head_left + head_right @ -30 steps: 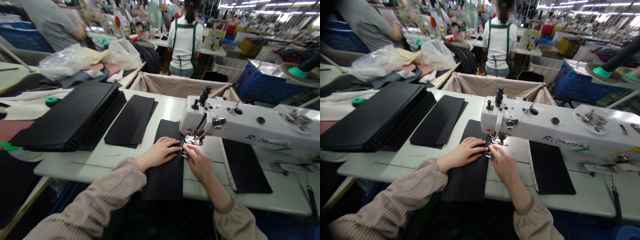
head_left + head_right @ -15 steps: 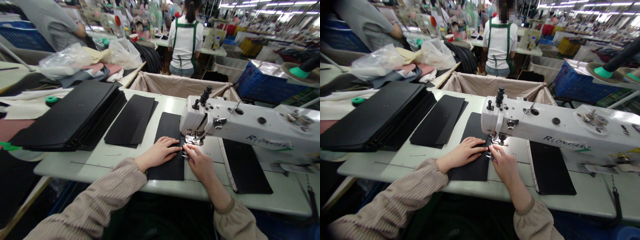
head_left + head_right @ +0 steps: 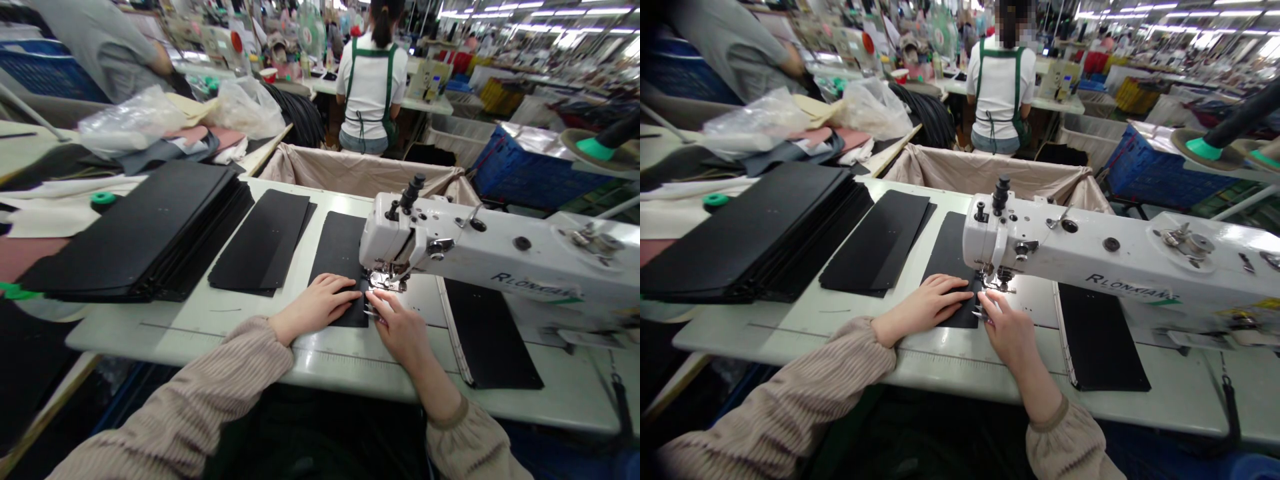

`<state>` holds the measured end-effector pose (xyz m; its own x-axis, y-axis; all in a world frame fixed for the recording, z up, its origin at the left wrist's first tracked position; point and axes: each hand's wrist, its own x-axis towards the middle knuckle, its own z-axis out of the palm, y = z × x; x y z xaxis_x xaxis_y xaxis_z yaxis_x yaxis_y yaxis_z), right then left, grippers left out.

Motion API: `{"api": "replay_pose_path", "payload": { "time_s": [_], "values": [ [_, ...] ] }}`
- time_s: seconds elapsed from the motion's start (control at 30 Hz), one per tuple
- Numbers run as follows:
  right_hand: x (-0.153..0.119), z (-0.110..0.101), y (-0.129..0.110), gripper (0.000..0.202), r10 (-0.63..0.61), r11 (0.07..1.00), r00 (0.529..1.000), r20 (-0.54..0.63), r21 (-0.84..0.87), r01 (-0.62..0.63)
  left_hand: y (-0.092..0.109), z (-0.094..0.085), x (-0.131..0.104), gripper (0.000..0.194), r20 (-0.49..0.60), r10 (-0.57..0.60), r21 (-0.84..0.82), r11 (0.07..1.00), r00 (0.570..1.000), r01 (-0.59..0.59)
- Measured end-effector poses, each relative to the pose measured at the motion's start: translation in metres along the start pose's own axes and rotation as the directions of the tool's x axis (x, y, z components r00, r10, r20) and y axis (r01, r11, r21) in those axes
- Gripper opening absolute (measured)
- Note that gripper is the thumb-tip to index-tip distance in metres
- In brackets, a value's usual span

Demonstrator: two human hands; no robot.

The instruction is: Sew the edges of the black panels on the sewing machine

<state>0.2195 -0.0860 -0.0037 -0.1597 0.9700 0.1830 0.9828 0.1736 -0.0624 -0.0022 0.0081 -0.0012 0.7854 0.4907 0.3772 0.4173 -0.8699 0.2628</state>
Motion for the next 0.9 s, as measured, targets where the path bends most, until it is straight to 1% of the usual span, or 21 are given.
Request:
{"api": "replay_pose_path", "payload": {
  "time_s": [0.5,0.6,0.9],
  "values": [
    [0.0,0.001,0.0,0.055,-0.001,1.0,1.0,-0.004,0.023,0.001,-0.002,0.004,-0.001,0.033,-0.02,-0.044,0.0,0.999,0.999,0.044],
    [0.0,0.001,0.0,0.055,0.003,1.0,1.0,-0.004,0.023,-0.003,-0.002,0.006,0.0,0.034,-0.028,-0.068,0.014,0.998,0.997,0.069],
    [0.0,0.001,0.002,0.052,-0.005,0.999,1.0,-0.015,0.053,0.006,-0.007,0.012,0.002,0.048,0.035,-0.145,0.059,0.988,0.989,0.143]
  ]
}}
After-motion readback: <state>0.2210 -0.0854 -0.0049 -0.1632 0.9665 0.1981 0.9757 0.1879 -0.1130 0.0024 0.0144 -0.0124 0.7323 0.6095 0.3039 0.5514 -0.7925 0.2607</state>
